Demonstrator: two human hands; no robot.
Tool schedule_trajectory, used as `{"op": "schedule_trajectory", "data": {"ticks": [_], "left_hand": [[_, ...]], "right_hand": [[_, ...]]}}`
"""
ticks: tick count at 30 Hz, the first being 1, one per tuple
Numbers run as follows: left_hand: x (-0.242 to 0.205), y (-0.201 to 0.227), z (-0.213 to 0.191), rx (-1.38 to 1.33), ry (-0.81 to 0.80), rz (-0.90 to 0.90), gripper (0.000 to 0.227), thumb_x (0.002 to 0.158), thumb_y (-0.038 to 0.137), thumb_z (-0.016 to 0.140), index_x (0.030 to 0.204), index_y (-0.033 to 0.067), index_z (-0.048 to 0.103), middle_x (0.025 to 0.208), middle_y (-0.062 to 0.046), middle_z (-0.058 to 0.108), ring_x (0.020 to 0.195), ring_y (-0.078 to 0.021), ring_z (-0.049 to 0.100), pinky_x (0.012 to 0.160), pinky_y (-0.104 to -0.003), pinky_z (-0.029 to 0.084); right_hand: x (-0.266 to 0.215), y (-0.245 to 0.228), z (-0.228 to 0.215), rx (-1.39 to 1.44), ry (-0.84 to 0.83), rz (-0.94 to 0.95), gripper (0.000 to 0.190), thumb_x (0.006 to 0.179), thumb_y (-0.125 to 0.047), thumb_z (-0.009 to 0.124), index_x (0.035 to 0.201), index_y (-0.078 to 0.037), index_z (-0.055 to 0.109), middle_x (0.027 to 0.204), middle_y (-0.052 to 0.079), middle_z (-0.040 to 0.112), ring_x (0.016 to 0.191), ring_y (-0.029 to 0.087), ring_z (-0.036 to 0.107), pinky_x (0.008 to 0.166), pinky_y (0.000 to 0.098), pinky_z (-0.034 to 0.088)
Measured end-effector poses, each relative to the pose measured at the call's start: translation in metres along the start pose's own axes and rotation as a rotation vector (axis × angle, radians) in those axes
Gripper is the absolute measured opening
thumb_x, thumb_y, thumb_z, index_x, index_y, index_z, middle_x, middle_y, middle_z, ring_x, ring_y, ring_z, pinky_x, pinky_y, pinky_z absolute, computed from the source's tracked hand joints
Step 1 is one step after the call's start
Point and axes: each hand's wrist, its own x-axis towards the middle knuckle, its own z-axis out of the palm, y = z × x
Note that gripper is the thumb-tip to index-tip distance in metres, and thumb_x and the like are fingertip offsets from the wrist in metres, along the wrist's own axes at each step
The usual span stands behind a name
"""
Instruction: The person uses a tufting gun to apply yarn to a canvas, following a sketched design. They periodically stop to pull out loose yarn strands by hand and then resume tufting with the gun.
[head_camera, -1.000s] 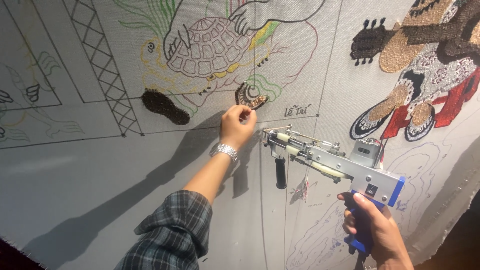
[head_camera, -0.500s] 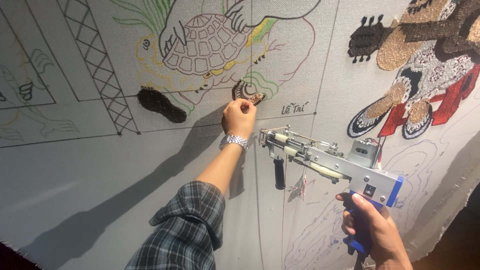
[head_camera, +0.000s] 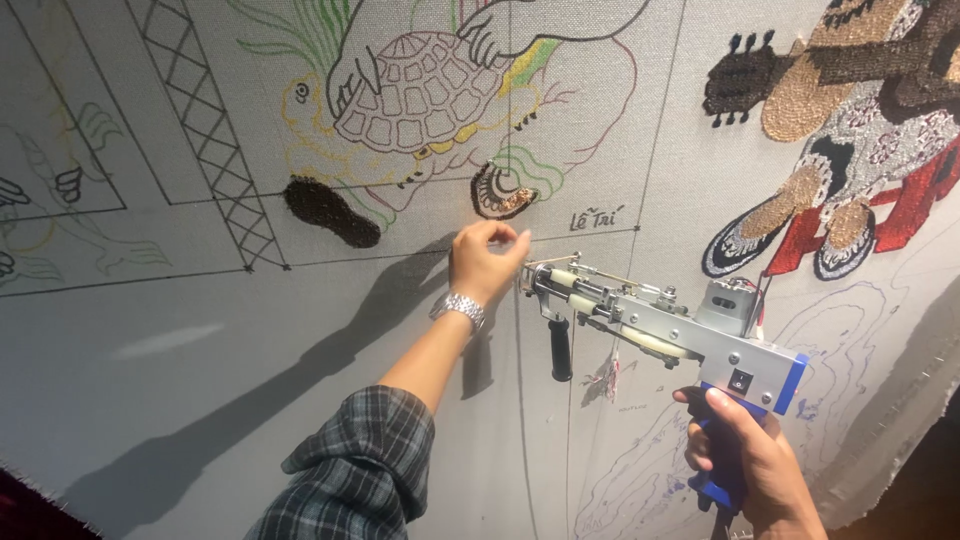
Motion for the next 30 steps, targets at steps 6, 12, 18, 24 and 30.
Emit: {"op": "schedule_trajectory", "data": {"ticks": [6,12,18,24,30], "left_hand": [[0.025,0.005,0.005,0.033,0.126,-0.18,0.017,0.085,0.029,0.077,0.091,0.0133,0.073,0.085,-0.002,0.075,0.072,-0.0133,0.07,0.062,-0.03,0.055],[0.039,0.01,0.0,0.063,0.11,-0.344,0.012,0.087,0.028,0.075,0.088,0.0165,0.075,0.081,0.003,0.076,0.073,-0.0132,0.073,0.063,-0.031,0.056],[0.036,0.001,0.0,0.043,0.091,-0.331,0.011,0.088,0.028,0.075,0.09,0.0174,0.076,0.082,0.003,0.077,0.073,-0.0134,0.073,0.064,-0.031,0.056],[0.034,0.005,-0.003,0.01,0.138,-0.191,0.019,0.082,0.03,0.08,0.092,0.0143,0.074,0.082,0.0,0.075,0.072,-0.0141,0.073,0.064,-0.03,0.057],[0.031,0.0,0.001,0.039,0.109,-0.267,0.015,0.087,0.03,0.076,0.088,0.015,0.075,0.081,0.0,0.077,0.072,-0.0131,0.072,0.063,-0.029,0.054]], "right_hand": [[0.005,0.007,-0.01,0.009,-0.028,-0.018,0.044,0.088,-0.028,0.067,0.113,0.009,0.063,0.094,0.016,0.067,0.055,0.017,0.048,0.045,0.0339,0.039],[0.0,0.001,-0.012,0.0,-0.008,0.018,0.044,0.087,-0.029,0.066,0.116,0.006,0.061,0.101,0.016,0.069,0.055,0.017,0.047,0.046,0.0338,0.039],[-0.003,-0.002,-0.017,-0.046,0.001,0.083,0.05,0.089,-0.034,0.066,0.115,0.009,0.068,0.066,0.013,0.051,0.051,0.02,0.044,0.048,0.0325,0.037],[-0.002,-0.003,-0.011,-0.025,-0.023,0.082,0.05,0.089,-0.035,0.064,0.114,0.008,0.067,0.061,0.01,0.047,0.051,0.019,0.043,0.047,0.0322,0.035],[0.015,0.022,-0.048,0.034,-0.106,0.075,0.051,0.1,-0.035,0.067,0.124,0.01,0.064,0.069,0.012,0.049,0.054,0.022,0.046,0.044,0.0346,0.035]]}}
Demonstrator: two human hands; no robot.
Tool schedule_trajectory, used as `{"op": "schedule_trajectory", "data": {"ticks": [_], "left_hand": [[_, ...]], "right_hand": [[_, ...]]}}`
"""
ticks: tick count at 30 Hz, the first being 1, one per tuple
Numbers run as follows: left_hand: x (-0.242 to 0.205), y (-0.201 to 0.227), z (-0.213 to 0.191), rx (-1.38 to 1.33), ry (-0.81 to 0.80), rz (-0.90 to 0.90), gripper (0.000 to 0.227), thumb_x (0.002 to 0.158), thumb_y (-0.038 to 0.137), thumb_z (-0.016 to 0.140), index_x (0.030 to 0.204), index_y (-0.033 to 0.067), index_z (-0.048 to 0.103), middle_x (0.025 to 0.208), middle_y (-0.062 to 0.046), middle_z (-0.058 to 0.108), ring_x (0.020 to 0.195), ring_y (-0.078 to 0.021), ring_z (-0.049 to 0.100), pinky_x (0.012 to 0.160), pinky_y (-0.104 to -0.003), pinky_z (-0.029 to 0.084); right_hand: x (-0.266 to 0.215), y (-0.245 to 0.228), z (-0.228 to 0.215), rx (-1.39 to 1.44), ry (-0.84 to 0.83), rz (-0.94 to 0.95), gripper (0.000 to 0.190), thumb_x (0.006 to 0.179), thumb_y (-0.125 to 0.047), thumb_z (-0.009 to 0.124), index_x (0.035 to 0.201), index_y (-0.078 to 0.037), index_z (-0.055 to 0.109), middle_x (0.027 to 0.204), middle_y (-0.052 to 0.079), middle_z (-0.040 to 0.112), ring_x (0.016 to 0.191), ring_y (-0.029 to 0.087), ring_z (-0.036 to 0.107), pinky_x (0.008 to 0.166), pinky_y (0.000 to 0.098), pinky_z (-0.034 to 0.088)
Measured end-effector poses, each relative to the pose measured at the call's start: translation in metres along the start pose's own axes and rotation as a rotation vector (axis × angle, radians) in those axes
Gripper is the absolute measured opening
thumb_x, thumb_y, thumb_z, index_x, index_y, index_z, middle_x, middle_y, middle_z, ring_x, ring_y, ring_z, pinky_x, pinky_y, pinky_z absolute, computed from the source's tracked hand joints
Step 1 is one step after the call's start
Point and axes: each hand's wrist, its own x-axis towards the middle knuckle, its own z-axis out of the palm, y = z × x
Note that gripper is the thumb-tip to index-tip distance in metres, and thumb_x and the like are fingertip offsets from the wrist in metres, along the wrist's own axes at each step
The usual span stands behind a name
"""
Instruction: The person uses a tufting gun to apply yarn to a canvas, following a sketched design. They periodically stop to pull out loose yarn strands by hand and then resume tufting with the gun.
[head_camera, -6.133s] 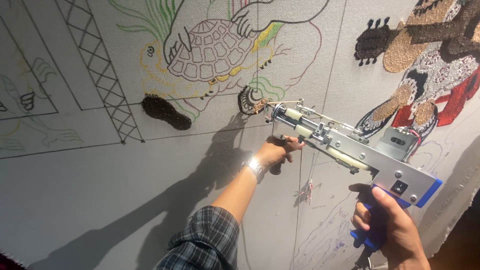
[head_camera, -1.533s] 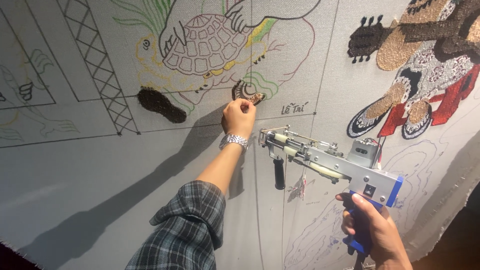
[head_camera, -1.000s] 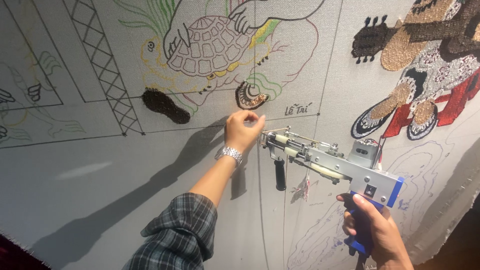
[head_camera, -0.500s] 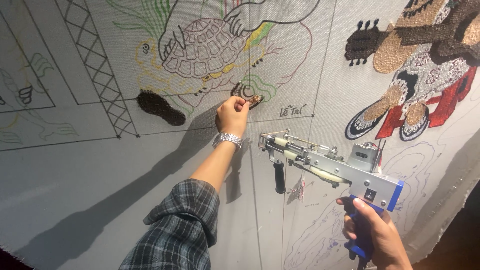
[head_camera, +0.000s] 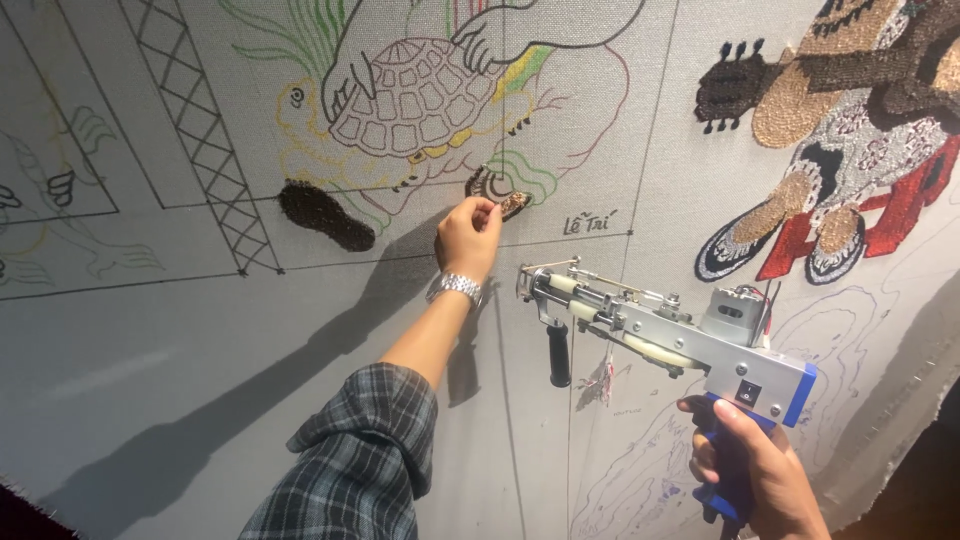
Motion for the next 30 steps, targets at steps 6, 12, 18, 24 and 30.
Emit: {"op": "schedule_trajectory", "data": {"ticks": [6,12,18,24,30], "left_hand": [[-0.026,-0.022,-0.005,0.012,0.006,0.004,0.02,0.088,0.034,0.075,0.089,0.0148,0.074,0.085,-0.001,0.076,0.072,-0.0154,0.074,0.063,-0.031,0.058],[-0.032,-0.012,-0.011,0.203,-0.06,0.076,0.029,0.082,0.039,0.08,0.091,0.0119,0.074,0.088,-0.006,0.076,0.078,-0.0239,0.073,0.07,-0.038,0.056],[-0.043,-0.039,0.006,0.158,-0.168,0.197,0.016,0.092,0.027,0.067,0.097,0.0133,0.075,0.094,-0.007,0.077,0.083,-0.0244,0.074,0.075,-0.039,0.058],[-0.088,-0.086,0.017,0.179,-0.654,0.025,0.027,0.086,0.027,0.069,0.109,0.0149,0.078,0.098,-0.011,0.079,0.092,-0.023,0.076,0.087,-0.035,0.058],[-0.104,-0.083,0.039,-0.547,-1.041,-0.04,0.065,0.085,0.045,0.08,0.136,0.01,0.061,0.134,-0.01,0.067,0.125,-0.0188,0.064,0.107,-0.036,0.048]], "right_hand": [[0.002,-0.006,0.009,0.02,0.003,-0.057,0.05,0.101,-0.032,0.067,0.121,0.014,0.066,0.067,0.014,0.049,0.054,0.022,0.045,0.047,0.0344,0.037],[-0.015,-0.025,0.036,-0.033,0.051,-0.066,0.048,0.091,-0.033,0.063,0.112,0.01,0.066,0.064,0.009,0.05,0.054,0.017,0.045,0.046,0.0325,0.036],[-0.028,-0.042,0.043,-0.099,0.118,-0.05,0.048,0.09,-0.035,0.064,0.113,0.007,0.069,0.06,0.011,0.048,0.051,0.019,0.043,0.046,0.0324,0.034],[-0.028,-0.05,0.051,-0.028,0.142,-0.099,0.041,0.091,-0.033,0.063,0.112,0.003,0.063,0.067,0.005,0.052,0.055,0.016,0.045,0.047,0.0319,0.034],[-0.024,-0.055,0.054,-0.047,0.083,-0.046,0.05,0.09,-0.04,0.062,0.112,0.005,0.069,0.061,0.004,0.045,0.052,0.016,0.041,0.047,0.0299,0.031]]}}
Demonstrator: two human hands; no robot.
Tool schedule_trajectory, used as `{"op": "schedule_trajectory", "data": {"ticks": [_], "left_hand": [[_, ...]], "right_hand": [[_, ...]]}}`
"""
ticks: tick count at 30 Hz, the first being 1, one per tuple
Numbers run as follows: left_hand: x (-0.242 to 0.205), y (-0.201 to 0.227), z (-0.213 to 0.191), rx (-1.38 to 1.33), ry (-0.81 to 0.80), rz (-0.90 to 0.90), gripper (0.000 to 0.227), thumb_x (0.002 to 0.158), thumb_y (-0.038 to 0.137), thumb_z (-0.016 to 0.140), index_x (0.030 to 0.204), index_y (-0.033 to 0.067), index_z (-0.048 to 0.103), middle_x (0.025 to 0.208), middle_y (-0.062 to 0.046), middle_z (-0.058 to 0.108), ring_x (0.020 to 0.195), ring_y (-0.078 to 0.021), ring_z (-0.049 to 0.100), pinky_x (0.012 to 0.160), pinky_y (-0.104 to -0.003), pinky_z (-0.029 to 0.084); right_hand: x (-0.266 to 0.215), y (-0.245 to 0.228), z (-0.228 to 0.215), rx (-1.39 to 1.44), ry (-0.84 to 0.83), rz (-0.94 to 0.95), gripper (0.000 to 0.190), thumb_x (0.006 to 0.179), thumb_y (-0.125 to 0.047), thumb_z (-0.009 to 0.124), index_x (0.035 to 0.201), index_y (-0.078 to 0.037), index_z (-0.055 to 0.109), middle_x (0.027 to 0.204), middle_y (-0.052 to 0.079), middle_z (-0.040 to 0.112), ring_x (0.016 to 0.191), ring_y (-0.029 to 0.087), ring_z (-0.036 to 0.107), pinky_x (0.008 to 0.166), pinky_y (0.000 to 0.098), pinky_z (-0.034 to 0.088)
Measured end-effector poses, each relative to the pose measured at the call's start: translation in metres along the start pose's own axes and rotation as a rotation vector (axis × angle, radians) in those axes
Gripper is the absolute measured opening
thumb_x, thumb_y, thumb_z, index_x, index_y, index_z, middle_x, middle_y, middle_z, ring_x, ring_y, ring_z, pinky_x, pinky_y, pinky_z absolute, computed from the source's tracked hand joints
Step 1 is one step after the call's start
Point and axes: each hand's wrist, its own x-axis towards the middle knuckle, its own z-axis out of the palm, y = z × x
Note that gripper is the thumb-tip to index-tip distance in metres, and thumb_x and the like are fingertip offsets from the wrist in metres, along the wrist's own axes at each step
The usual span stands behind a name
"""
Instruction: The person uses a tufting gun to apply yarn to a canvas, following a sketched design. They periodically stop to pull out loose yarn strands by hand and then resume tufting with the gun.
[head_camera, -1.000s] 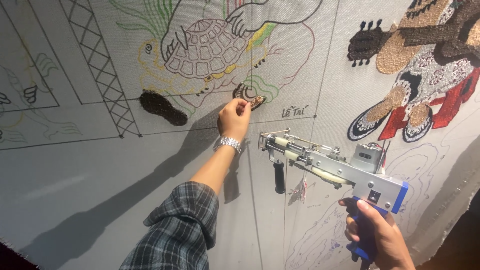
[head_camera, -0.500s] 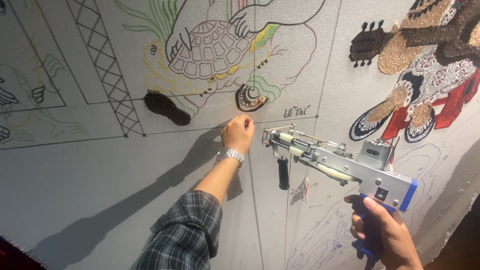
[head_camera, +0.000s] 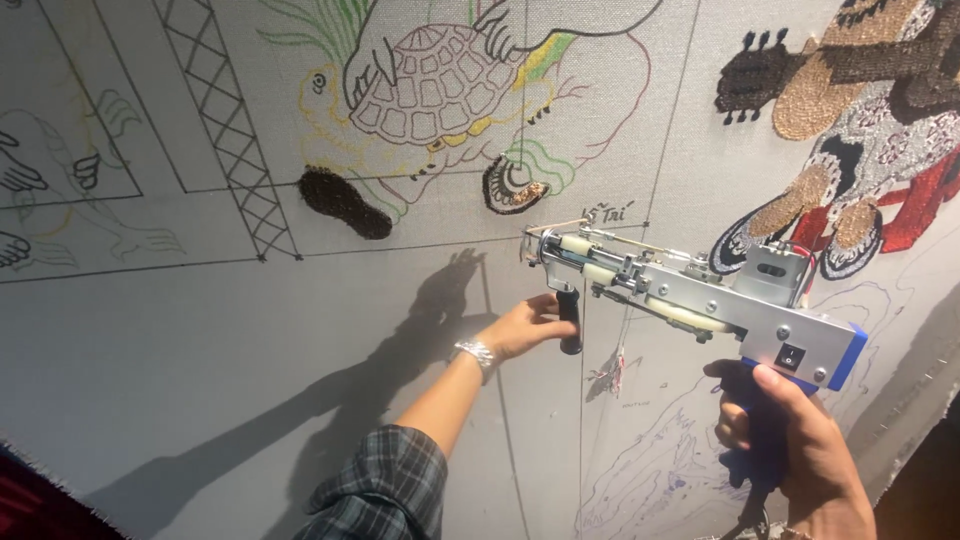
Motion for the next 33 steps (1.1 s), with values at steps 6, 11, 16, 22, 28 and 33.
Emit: {"op": "schedule_trajectory", "data": {"ticks": [6,11,16,22,28,33], "left_hand": [[-0.012,0.06,0.043,-0.13,0.337,-0.192,0.068,0.077,0.051,0.079,0.135,0.0193,0.063,0.084,-0.003,0.067,0.062,-0.0122,0.058,0.054,-0.031,0.049],[-0.016,0.063,0.055,-0.282,0.48,-0.333,0.044,0.083,0.045,0.073,0.116,0.0156,0.076,0.058,0.003,0.051,0.046,-0.0083,0.047,0.042,-0.028,0.036],[-0.016,0.056,0.048,-0.315,0.447,-0.3,0.027,0.089,0.03,0.071,0.103,0.0086,0.08,0.059,0.002,0.056,0.047,-0.0084,0.048,0.044,-0.027,0.037],[-0.02,0.079,0.045,-0.264,0.392,-0.353,0.019,0.093,0.02,0.066,0.099,0.0073,0.078,0.059,0.003,0.056,0.047,-0.0077,0.049,0.044,-0.027,0.038],[-0.016,0.094,0.041,-0.344,0.439,-0.398,0.021,0.095,0.033,0.065,0.099,0.0154,0.076,0.055,0.007,0.043,0.042,-0.0066,0.038,0.038,-0.028,0.026],[0.005,0.061,0.031,-0.285,0.429,-0.262,0.02,0.094,0.024,0.068,0.096,0.0061,0.077,0.056,0.004,0.051,0.043,-0.0081,0.046,0.043,-0.028,0.038]], "right_hand": [[0.009,0.007,0.002,-0.013,-0.066,0.002,0.052,0.091,-0.042,0.06,0.112,0.005,0.069,0.06,0.004,0.046,0.05,0.017,0.04,0.047,0.0311,0.032],[0.012,0.009,0.003,-0.05,-0.071,0.026,0.053,0.089,-0.043,0.06,0.112,0.003,0.069,0.06,0.005,0.047,0.051,0.018,0.043,0.047,0.0324,0.033],[0.004,-0.003,0.015,-0.097,0.013,0.056,0.053,0.087,-0.044,0.061,0.114,0.0,0.071,0.061,0.004,0.048,0.051,0.018,0.042,0.045,0.033,0.031],[0.006,0.0,0.015,-0.116,0.006,-0.006,0.052,0.086,-0.041,0.063,0.112,0.004,0.07,0.062,0.006,0.051,0.051,0.018,0.045,0.046,0.0328,0.035],[0.005,-0.001,0.021,-0.128,-0.01,-0.08,0.051,0.088,-0.04,0.063,0.111,0.004,0.07,0.062,0.006,0.052,0.052,0.018,0.047,0.045,0.0322,0.037],[0.001,-0.01,0.034,-0.12,0.017,-0.051,0.048,0.087,-0.041,0.063,0.111,0.0,0.07,0.061,0.005,0.05,0.051,0.018,0.048,0.043,0.0328,0.038]]}}
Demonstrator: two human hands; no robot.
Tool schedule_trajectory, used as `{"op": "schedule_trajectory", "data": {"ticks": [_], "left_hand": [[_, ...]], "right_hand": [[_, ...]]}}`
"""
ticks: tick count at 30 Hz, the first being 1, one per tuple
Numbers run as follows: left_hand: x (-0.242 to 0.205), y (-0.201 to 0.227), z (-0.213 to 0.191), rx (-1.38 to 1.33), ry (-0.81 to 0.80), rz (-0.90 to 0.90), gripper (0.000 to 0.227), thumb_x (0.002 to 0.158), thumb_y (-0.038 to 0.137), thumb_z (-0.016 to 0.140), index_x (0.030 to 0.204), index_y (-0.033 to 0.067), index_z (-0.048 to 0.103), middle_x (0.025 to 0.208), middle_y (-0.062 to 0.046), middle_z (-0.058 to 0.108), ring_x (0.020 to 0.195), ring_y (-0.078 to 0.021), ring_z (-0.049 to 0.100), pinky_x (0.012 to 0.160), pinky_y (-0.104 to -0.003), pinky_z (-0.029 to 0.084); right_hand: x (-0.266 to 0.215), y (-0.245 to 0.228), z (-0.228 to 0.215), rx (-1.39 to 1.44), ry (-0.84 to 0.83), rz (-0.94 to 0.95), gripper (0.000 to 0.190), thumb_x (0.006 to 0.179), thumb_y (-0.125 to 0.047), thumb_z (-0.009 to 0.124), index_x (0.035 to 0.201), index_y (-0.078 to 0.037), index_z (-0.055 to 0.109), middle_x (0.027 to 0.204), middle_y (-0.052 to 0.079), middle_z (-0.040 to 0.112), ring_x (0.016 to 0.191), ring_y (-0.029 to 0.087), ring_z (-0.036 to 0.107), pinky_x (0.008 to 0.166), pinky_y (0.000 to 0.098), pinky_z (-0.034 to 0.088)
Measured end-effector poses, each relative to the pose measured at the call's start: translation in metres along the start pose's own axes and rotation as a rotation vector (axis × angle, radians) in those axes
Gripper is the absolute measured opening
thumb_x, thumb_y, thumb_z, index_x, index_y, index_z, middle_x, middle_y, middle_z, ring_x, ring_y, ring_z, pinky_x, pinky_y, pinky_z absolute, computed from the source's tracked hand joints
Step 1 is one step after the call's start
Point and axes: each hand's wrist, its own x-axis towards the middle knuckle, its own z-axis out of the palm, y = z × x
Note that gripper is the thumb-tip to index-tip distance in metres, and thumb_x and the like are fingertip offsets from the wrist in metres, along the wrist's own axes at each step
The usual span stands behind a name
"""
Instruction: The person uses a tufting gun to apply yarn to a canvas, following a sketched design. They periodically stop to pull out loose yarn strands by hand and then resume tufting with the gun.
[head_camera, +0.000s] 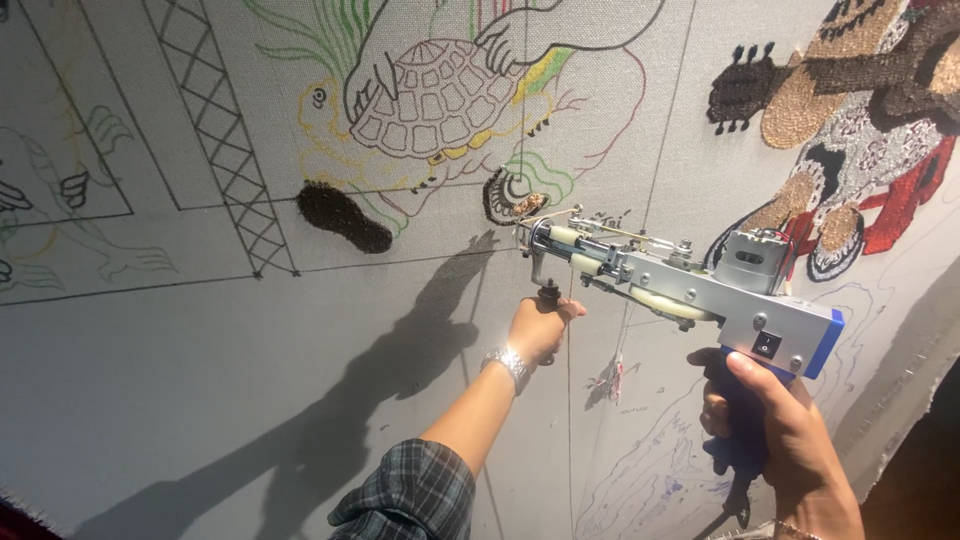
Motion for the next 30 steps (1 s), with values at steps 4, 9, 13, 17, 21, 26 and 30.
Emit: {"op": "schedule_trajectory", "data": {"ticks": [4,9,13,17,21,26,30], "left_hand": [[0.0,0.007,-0.003,0.038,-0.011,-0.008,0.019,0.091,0.023,0.069,0.092,0.0061,0.077,0.055,0.004,0.052,0.043,-0.0088,0.047,0.043,-0.029,0.037],[0.0,0.012,-0.006,0.09,0.007,-0.024,0.014,0.089,0.022,0.071,0.088,0.0089,0.076,0.056,0.003,0.054,0.044,-0.009,0.048,0.045,-0.028,0.04],[0.004,0.012,-0.007,0.073,0.013,-0.044,0.016,0.087,0.024,0.074,0.087,0.0084,0.074,0.055,0.003,0.053,0.044,-0.0091,0.048,0.045,-0.029,0.04],[0.01,0.008,-0.008,0.048,0.01,-0.023,0.023,0.088,0.027,0.077,0.086,0.0058,0.069,0.055,0.002,0.052,0.044,-0.0099,0.048,0.045,-0.029,0.042],[0.018,0.001,-0.009,0.017,0.014,-0.007,0.024,0.087,0.027,0.078,0.086,0.0056,0.068,0.055,0.002,0.053,0.044,-0.0098,0.049,0.045,-0.029,0.043],[0.017,0.004,-0.011,0.009,0.009,-0.01,0.026,0.087,0.028,0.078,0.088,0.0051,0.067,0.056,0.003,0.053,0.043,-0.0087,0.048,0.043,-0.028,0.041],[0.012,0.012,-0.012,0.039,0.022,-0.049,0.025,0.087,0.029,0.077,0.09,0.0065,0.067,0.057,0.004,0.053,0.043,-0.0076,0.047,0.042,-0.028,0.038]], "right_hand": [[0.003,0.0,0.003,-0.008,0.001,-0.015,0.048,0.088,-0.041,0.063,0.111,0.0,0.07,0.061,0.006,0.051,0.05,0.019,0.048,0.043,0.0331,0.038],[0.007,0.003,0.005,0.015,0.002,-0.03,0.048,0.089,-0.041,0.064,0.111,0.002,0.07,0.062,0.006,0.051,0.051,0.017,0.048,0.045,0.0304,0.038],[0.002,-0.007,0.015,-0.008,0.013,-0.011,0.048,0.088,-0.041,0.062,0.111,0.0,0.07,0.061,0.005,0.051,0.051,0.018,0.049,0.041,0.0333,0.039],[0.004,-0.007,0.016,-0.019,0.013,0.004,0.047,0.088,-0.041,0.061,0.112,-0.001,0.071,0.061,0.004,0.05,0.051,0.018,0.049,0.041,0.0326,0.038],[0.003,-0.01,0.021,-0.023,0.017,0.015,0.046,0.089,-0.041,0.061,0.112,-0.002,0.071,0.062,0.004,0.049,0.052,0.018,0.049,0.041,0.0332,0.038],[0.01,-0.005,0.018,0.0,-0.014,0.004,0.045,0.089,-0.04,0.061,0.111,-0.002,0.07,0.062,0.004,0.049,0.051,0.018,0.048,0.041,0.0326,0.038],[0.007,-0.007,0.025,0.002,-0.005,-0.001,0.044,0.089,-0.04,0.061,0.111,-0.002,0.07,0.062,0.005,0.051,0.051,0.019,0.05,0.041,0.0339,0.039]]}}
